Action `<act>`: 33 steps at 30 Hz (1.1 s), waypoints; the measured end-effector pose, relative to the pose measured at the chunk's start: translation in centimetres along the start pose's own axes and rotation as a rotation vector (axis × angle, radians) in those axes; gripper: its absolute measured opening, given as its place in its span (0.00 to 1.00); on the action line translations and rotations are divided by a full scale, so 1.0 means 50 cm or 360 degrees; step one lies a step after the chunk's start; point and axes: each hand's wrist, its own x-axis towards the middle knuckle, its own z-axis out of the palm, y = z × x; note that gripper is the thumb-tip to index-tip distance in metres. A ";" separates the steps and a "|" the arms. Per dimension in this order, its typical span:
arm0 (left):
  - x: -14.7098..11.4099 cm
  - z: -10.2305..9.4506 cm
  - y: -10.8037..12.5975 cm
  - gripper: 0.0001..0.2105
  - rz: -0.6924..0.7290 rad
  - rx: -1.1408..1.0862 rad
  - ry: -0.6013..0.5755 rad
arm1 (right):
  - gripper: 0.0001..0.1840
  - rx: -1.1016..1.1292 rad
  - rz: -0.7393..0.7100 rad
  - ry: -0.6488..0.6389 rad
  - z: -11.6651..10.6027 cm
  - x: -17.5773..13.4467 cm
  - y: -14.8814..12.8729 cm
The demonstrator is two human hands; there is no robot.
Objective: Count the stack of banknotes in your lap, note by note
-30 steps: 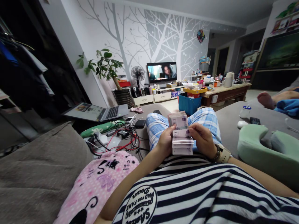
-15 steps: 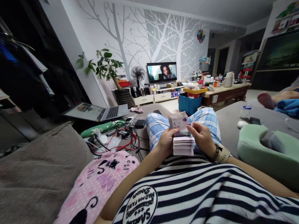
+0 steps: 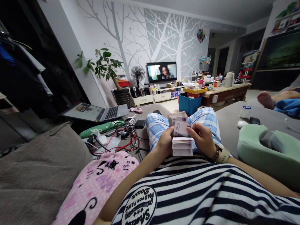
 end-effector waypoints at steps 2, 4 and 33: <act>0.001 -0.001 0.000 0.15 0.0011 0.0002 -0.0022 | 0.16 0.0016 -0.0071 -0.0028 -0.002 -0.001 -0.004; 0.002 -0.001 0.001 0.14 -0.0002 0.0013 -0.0039 | 0.16 0.0035 -0.0121 -0.0048 -0.003 -0.001 -0.005; 0.000 -0.005 0.002 0.13 -0.0012 0.0062 -0.0132 | 0.08 0.0047 -0.0082 -0.0142 -0.005 -0.001 -0.007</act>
